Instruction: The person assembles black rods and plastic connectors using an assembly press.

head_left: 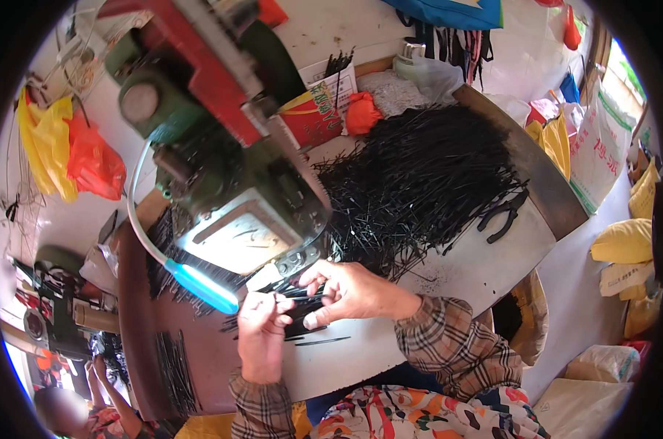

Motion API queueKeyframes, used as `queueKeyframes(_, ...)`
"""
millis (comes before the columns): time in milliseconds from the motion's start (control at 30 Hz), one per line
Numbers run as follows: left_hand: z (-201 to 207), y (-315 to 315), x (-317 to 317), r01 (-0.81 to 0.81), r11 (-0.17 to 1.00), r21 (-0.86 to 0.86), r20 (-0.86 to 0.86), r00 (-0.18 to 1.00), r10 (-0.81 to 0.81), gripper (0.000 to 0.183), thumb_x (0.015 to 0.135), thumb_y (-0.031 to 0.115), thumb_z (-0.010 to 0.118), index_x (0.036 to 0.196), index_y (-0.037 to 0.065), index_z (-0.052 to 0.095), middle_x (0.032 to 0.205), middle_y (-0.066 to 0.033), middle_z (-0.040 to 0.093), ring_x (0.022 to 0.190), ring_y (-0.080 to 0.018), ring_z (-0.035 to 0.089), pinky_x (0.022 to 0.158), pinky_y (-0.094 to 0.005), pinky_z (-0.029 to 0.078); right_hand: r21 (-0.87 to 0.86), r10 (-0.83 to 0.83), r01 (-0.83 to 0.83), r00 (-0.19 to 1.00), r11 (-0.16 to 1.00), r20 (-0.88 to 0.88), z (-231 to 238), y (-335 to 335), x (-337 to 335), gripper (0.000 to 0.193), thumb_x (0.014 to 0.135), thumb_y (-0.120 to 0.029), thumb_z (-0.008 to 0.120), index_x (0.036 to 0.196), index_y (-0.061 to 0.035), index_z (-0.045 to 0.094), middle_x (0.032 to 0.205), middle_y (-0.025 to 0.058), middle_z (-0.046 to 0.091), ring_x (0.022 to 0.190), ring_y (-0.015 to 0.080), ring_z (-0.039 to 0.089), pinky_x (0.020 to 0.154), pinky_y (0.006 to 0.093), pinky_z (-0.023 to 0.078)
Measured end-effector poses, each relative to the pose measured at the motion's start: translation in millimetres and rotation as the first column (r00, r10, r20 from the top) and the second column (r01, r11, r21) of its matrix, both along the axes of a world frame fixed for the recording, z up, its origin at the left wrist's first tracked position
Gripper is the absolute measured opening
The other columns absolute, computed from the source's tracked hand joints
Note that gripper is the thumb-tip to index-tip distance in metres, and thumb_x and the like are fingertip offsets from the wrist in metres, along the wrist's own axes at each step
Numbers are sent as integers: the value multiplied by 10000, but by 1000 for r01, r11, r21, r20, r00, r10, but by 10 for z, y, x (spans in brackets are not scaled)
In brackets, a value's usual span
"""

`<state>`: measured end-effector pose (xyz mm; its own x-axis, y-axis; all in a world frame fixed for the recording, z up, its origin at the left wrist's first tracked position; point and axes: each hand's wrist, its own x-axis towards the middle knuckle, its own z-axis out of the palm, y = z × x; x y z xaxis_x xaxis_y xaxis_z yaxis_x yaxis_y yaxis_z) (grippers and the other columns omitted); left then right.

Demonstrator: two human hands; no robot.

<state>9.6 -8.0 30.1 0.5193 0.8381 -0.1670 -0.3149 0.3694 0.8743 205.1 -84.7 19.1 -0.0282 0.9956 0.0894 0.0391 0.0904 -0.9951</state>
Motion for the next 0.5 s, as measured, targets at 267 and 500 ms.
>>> queueKeyframes(267,6,-198,217,100,990,103,-194,978,-78,101,909,65,609,959,-12,568,905,-115,645,749,-183,653,607,-268,517,-79,-226,216,827,973,-514,-17,53,76,142,896,-76,658,984,33,634,843,26,638,699,71,608,649,212,527)
queueKeyframes(500,-20,-263,241,180,981,68,-257,954,-157,120,913,66,597,991,-22,580,872,-125,653,682,-178,641,564,-258,499,-85,-135,111,918,990,-373,-74,35,17,150,909,-100,650,971,36,640,847,32,643,682,58,584,625,208,512)
